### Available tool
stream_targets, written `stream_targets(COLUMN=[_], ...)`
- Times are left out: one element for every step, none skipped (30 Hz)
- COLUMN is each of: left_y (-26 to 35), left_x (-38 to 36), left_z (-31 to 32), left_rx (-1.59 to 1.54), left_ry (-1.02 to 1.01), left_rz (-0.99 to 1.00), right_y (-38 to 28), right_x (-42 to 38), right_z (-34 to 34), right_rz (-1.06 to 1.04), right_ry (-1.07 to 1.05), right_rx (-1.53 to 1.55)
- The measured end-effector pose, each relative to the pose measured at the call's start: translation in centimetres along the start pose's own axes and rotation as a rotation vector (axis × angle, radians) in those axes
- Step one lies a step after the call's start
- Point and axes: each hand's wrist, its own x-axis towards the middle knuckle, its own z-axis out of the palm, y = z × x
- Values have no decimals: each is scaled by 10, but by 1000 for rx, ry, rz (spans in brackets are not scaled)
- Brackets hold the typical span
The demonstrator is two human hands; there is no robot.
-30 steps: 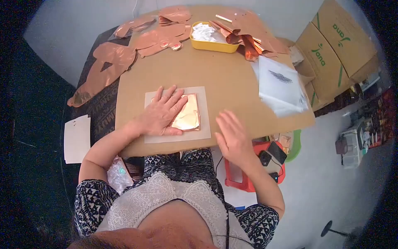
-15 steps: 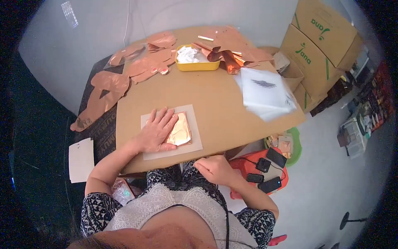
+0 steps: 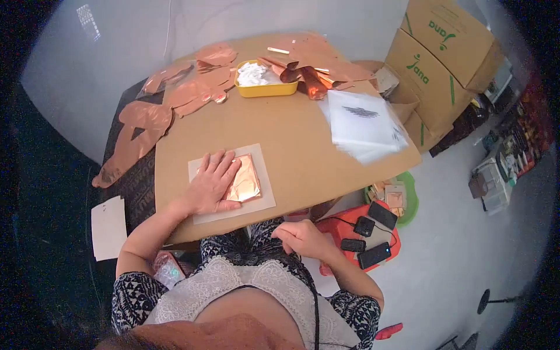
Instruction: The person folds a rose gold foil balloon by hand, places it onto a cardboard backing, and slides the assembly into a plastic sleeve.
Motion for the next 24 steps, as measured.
stream_targets(left_y=[0,-1,-2,-2,-2,0,2,3,3,4,4,5,6,6,6,6,7,7,7,7,7,7,7,7], left_x=[0,0,-1,0,-1,-2,-3,-3,-4,-4,-4,-5,-6,-7,-7,-7,-6,-6,-6,-7,-7,-7,-8,-9], left_z=[0,1,2,2,3,4,5,5,4,4,4,3,3,3,3,3,3,3,3,3,2,1,1,1], left_rx=[-2,-4,-6,-7,-5,-11,-15,-19,-18,-18,-17,-21,-24,-27,-30,-34,-38,-40,-40,-42,-41,-41,-41,-47], left_ry=[1,1,1,3,7,4,2,2,1,1,1,1,1,3,-2,-6,-8,-10,-14,-18,-19,-21,-23,-22], left_rz=[-1,-2,-3,-1,2,-2,-3,-2,-2,0,2,3,3,3,-1,-3,-6,-7,-9,-13,-14,-16,-17,-18], right_y=[1,4,8,12,13,14,15,20,26,31,34,34,34,32,28,23,15,-1,-13,-17,-23,-30,-35,-39], right_x=[0,1,3,4,6,7,8,9,11,12,13,15,16,17,18,18,16,15,14,14,14,13,14,16], right_z=[2,5,8,10,13,17,20,24,29,33,37,40,42,42,41,38,32,20,9,0,-8,-16,-20,-22], right_rz=[28,44,60,75,111,147,182,180,179,178,173,166,159,144,127,112,99,86,72,39,42,47,51,73], right_ry=[-22,-51,-79,-105,-129,-149,-167,-183,-197,-210,-210,-210,-211,-212,-211,-209,-222,-236,-252,-245,-228,-212,-195,-194], right_rx=[10,24,37,49,70,90,109,151,194,237,288,339,389,387,383,378,329,278,228,235,247,260,273,235])
